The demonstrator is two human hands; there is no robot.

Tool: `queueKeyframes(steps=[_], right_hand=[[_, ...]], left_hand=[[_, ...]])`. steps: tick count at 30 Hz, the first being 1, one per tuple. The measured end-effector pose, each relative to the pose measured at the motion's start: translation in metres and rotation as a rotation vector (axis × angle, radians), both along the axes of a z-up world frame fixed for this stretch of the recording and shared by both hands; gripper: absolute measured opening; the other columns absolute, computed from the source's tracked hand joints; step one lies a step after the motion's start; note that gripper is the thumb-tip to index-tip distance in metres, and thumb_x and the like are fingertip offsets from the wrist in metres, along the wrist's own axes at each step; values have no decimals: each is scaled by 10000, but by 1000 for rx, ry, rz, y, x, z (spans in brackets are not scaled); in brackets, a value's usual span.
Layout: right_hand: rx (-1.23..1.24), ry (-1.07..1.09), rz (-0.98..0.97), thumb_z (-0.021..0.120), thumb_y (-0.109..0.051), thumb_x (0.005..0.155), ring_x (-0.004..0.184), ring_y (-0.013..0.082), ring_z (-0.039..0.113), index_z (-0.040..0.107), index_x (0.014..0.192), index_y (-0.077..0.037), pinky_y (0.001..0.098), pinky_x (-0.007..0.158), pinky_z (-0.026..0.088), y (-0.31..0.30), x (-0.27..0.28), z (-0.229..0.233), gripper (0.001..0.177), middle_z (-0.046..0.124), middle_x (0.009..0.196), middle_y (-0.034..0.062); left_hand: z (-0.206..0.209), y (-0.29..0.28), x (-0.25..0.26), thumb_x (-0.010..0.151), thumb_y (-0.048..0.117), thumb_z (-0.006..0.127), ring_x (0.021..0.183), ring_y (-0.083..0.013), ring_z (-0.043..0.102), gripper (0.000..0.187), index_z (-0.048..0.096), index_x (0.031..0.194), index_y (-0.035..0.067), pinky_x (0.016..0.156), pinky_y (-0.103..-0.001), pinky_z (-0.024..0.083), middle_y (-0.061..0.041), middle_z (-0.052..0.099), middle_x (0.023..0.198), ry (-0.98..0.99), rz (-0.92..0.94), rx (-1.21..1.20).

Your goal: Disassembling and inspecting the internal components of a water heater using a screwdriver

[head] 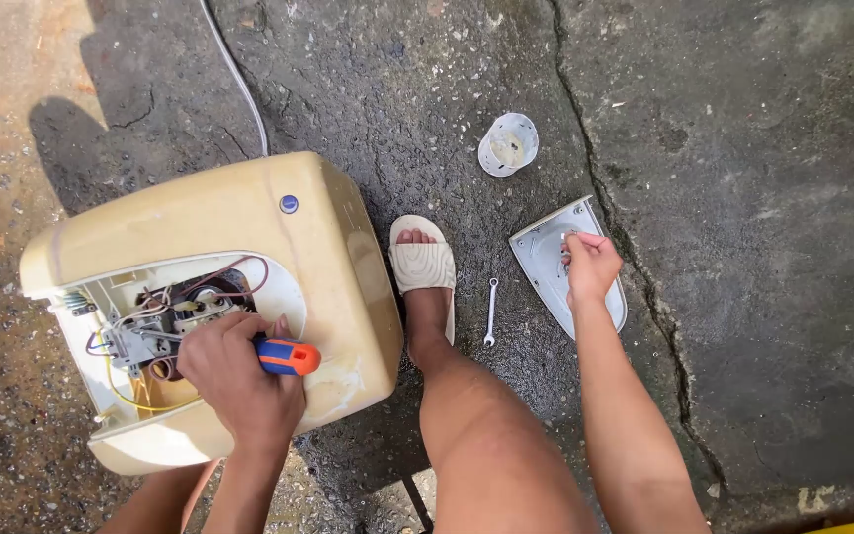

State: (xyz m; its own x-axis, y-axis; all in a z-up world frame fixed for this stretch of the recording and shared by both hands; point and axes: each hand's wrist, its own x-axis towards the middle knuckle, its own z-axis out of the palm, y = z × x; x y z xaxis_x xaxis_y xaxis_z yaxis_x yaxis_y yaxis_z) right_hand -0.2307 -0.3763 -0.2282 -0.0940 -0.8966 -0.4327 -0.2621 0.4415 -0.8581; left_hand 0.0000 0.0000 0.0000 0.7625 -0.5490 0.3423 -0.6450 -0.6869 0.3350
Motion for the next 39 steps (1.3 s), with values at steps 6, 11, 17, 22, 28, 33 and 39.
queueKeyframes(steps=[6, 11, 17, 22, 28, 33, 39], right_hand=[[-101, -530, 153, 706, 71, 909, 697, 174, 680, 621, 874, -84, 239, 690, 592, 37, 2, 137, 180, 697, 802, 122], [-332, -599, 603, 708, 95, 922, 736, 160, 687, 588, 904, -82, 251, 707, 623, 53, 68, 308, 215, 706, 953, 131], [-719, -391, 1183, 771, 102, 1022, 905, 154, 713, 570, 974, -47, 233, 830, 628, 149, 141, 486, 254, 716, 1029, 152], [-1065, -250, 1381, 697, 16, 857, 688, 109, 621, 646, 890, -38, 254, 656, 519, 221, 189, 472, 82, 669, 765, 52], [-699, -254, 1330, 782, -17, 849, 653, 25, 583, 561, 795, -127, 212, 568, 457, 238, 215, 438, 254, 672, 768, -11], [-425, -285, 1452, 686, 30, 834, 757, 140, 782, 546, 790, -87, 223, 644, 591, 235, 221, 435, 188, 742, 779, 98], [-177, -343, 1401, 653, 34, 860, 864, 183, 783, 565, 830, -72, 299, 756, 696, 228, 225, 441, 141, 698, 999, 97]], left_hand=[[-4, -7, 3, 978, 175, 646, 1013, -377, 519, 148, 582, 1001, 43, 943, -487, 350, -133, 596, 1059, 3, -36, -65], [36, -20, 25, 806, 86, 610, 922, -333, 494, 178, 600, 982, 105, 882, -449, 331, -82, 591, 950, 122, -49, -184], [176, -19, 45, 948, 309, 708, 602, -111, 451, 181, 622, 970, 151, 589, -277, 377, 27, 553, 718, 676, -44, -658], [201, 10, 42, 836, 294, 785, 582, -57, 471, 325, 727, 1111, 130, 478, -206, 388, -3, 717, 864, 1198, -182, -745], [178, 18, 57, 819, 50, 776, 685, -99, 670, 234, 729, 1046, 83, 607, -243, 537, -35, 788, 886, 950, -157, -758], [169, 28, 55, 853, 232, 854, 661, -140, 374, 280, 587, 819, 158, 597, -271, 360, 27, 512, 651, 589, -130, -528], [173, 25, 60, 907, 239, 788, 649, -136, 397, 179, 639, 855, 155, 585, -275, 375, 32, 530, 657, 591, -122, -545]])
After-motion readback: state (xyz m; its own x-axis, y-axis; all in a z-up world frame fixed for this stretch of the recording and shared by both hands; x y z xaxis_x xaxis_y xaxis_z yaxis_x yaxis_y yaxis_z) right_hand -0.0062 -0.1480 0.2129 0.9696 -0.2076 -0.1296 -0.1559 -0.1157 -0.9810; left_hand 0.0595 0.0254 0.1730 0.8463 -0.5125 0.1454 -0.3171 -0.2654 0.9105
